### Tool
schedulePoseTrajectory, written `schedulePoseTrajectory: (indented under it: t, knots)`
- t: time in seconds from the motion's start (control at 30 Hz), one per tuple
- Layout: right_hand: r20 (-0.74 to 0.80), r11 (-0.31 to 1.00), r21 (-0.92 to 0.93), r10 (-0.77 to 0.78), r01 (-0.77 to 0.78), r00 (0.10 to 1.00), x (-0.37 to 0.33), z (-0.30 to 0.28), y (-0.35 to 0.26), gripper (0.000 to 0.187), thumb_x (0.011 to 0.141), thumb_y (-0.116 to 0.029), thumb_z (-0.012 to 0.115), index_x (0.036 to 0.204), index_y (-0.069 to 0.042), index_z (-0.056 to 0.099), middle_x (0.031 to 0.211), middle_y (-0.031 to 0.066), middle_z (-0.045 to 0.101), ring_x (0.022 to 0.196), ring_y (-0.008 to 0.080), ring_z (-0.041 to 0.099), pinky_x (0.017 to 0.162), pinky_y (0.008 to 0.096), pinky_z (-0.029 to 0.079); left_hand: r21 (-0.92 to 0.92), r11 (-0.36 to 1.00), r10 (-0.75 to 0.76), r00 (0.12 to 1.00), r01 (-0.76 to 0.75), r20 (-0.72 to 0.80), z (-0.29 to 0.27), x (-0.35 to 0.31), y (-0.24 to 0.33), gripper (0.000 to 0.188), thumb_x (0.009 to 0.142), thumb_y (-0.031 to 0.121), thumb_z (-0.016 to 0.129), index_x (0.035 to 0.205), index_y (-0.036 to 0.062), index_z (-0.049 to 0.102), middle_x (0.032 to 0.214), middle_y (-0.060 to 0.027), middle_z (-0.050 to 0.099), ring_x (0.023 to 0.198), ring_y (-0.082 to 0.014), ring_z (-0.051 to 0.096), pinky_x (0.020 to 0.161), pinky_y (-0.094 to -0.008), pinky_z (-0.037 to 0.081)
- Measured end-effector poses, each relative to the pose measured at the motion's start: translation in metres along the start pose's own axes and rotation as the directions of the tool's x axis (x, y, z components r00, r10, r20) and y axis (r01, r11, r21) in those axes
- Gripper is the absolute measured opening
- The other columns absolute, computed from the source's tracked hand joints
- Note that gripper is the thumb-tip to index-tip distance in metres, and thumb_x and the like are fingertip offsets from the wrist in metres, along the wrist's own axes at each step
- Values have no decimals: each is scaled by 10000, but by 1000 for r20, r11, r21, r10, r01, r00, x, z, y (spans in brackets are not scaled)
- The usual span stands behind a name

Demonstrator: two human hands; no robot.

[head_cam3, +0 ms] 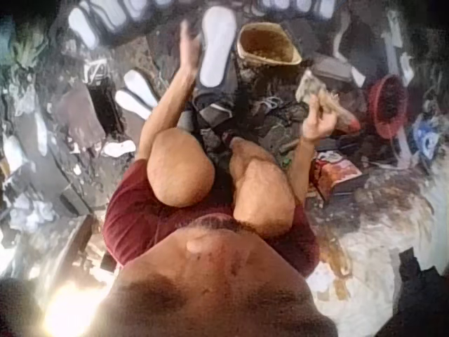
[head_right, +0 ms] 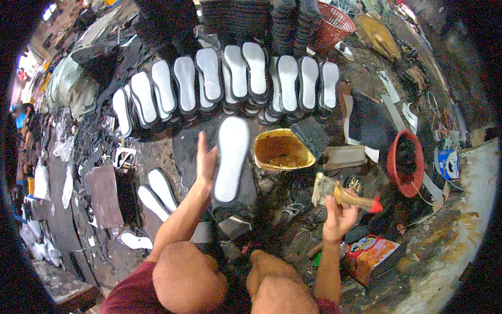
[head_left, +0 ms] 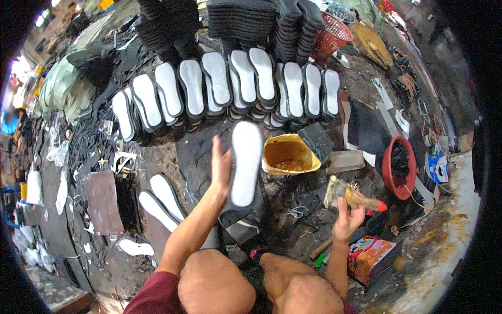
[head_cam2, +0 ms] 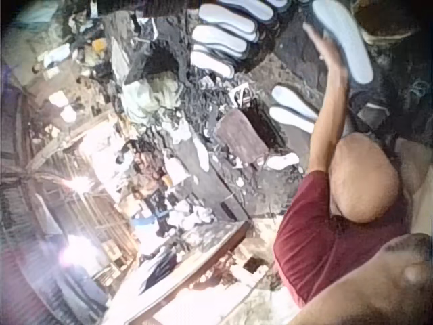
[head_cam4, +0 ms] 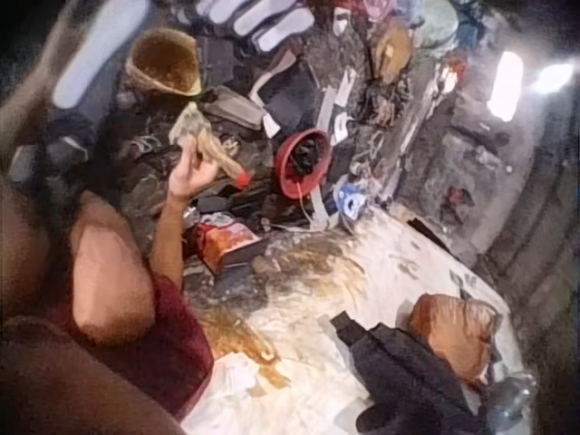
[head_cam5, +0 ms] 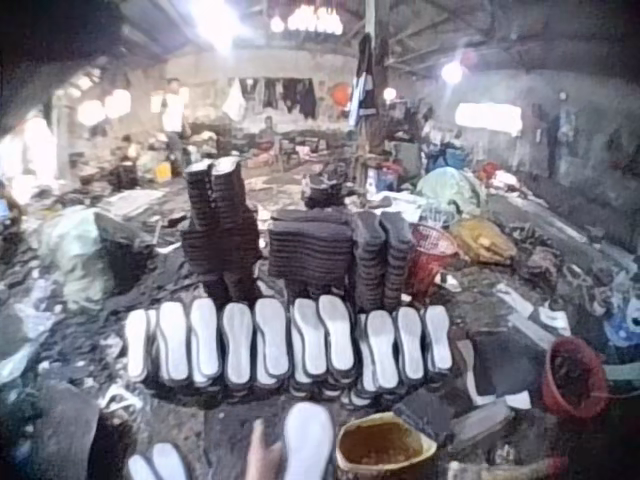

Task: The person sits on the floor and applies glue to the white surface of shoe insoles using a brush. They repeatedly dip the brush into a container and spread the adhesive across each insole before placing it aside.

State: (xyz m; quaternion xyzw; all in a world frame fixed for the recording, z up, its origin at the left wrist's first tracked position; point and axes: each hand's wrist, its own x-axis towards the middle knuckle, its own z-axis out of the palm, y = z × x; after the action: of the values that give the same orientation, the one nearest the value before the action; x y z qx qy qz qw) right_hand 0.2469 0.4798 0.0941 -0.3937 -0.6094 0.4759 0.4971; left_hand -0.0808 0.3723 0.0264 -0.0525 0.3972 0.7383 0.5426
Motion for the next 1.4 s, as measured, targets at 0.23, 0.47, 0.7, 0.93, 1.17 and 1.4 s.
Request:
schedulePoseTrajectory:
  t: [0.23, 0.47, 0.7, 0.93, 1.17, 1.4]
  knots:
    - [-73, 1000, -9, -21, 21, 997, -9, -14, -11, 460, 877, 6, 692, 1276, 37, 467, 1131, 97, 601, 1004, 141, 577, 863, 259, 478, -260, 908, 327, 944, -328, -49, 124, 112, 71, 793, 958, 667, 450, 1346, -14, 576, 1229, -153, 673, 1056, -245, 681, 940, -362, 532]
    - [91, 994, -88, 72, -64, 993, 13, -1, -5, 290, 917, 20, 651, 1197, 35, 578, 1187, 123, 611, 1106, 190, 595, 963, 323, 494, 997, -74, 945, 321, 8, 67, -138, -62, 6, 436, 892, 186, 739, 1270, 2, 623, 1222, -200, 616, 1154, -336, 551, 975, -441, 446]
    - [490, 705, -616, -5, 350, 872, 86, 133, 71, 267, 788, -263, 780, 976, -82, 727, 862, 172, 724, 811, 374, 701, 746, 456, 553, 850, 141, 820, 421, 507, -387, -311, -144, 7, 694, 703, 442, 836, 1259, 65, 661, 1212, -205, 564, 1128, -387, 554, 979, -505, 441]
    - [126, 989, -88, -106, 118, 986, 65, 126, 16, 199, 904, -63, 725, 1065, 52, 701, 1055, 108, 722, 954, 167, 678, 870, 324, 551, 671, 586, 648, 234, 454, -724, -349, -173, 12, 904, 707, 436, 842, 1469, 143, 452, 1435, -209, 488, 1335, -395, 443, 1091, -501, 391]
    - [245, 704, -679, -48, 207, 968, -3, -9, 65, 207, 833, -132, 765, 961, 18, 701, 944, 172, 730, 863, 319, 708, 801, 398, 547, 447, 843, 527, 628, -300, -573, -238, -160, 33, 636, 756, 74, 795, 1334, -17, 545, 1088, -87, 656, 914, -216, 654, 832, -356, 538]
    - [113, 869, -430, -216, 243, 970, 99, 10, 20, 282, 982, -213, 646, 1107, 37, 676, 1094, 120, 714, 946, 199, 670, 834, 358, 538, -270, 819, 529, 848, -507, 11, -110, -149, 116, 742, 804, 148, 563, 1474, -71, 328, 1447, -310, 450, 1263, -457, 534, 1101, -540, 439]
